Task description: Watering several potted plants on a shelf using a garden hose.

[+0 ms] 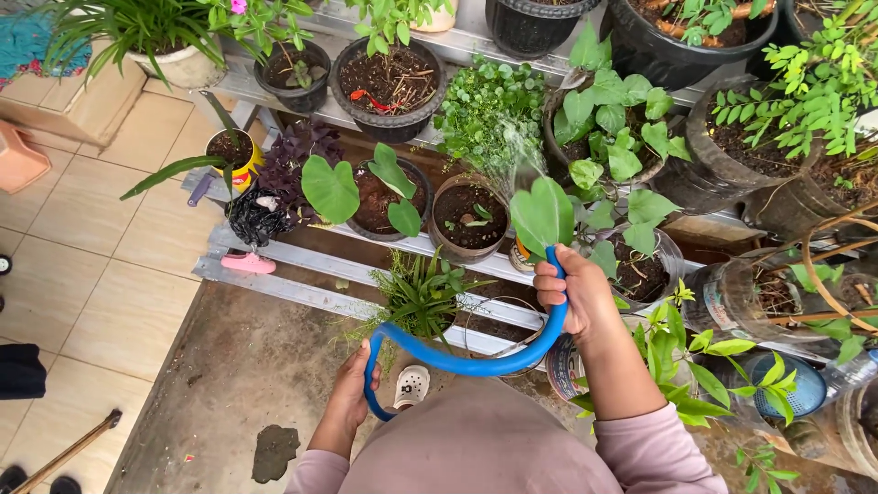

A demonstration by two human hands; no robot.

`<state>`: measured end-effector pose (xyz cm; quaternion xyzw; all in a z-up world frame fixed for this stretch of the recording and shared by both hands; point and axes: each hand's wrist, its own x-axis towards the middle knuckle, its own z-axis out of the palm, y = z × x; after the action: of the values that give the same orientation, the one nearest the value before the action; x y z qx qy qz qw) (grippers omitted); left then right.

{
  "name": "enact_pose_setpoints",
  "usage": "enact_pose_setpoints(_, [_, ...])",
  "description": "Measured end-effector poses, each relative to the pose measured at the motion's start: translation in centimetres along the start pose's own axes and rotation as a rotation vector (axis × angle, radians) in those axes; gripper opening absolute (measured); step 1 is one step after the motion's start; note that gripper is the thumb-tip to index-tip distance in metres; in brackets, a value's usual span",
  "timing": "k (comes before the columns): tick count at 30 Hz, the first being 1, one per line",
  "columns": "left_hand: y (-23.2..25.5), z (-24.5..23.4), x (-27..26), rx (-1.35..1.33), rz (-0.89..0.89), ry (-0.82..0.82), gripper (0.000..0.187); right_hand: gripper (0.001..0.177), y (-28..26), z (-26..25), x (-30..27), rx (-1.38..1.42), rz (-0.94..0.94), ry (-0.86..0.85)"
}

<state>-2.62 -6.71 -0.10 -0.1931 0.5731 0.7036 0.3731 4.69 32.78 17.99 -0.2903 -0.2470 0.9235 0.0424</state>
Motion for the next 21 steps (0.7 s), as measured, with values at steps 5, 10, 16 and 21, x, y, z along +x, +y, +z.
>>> enact_pose_setpoints(5, [0.0, 0.1, -0.5, -0.002, -0.006, 0.008, 0.042, 0.018, 0.2, -0.4, 0.1, 0.033, 0.038, 0.021])
enact_pose_setpoints(10, [0.1, 0.6, -0.6, -0.006, -0.004, -0.001, 0.042, 0.017, -0.2, 0.0, -0.6, 0.025, 0.025, 0.042])
enact_pose_setpoints(16, [0.0, 1.2, -1.0, 0.001, -0.006, 0.021, 0.042, 0.021, -0.3, -0.8, -0.7, 0.066, 0.035, 0.002])
enact_pose_setpoints(21, [0.1, 1.6, -0.9, -0.014, -0.010, 0.010, 0.040, 0.022, -0.3, -1.2, -0.6, 0.088, 0.075, -0.013])
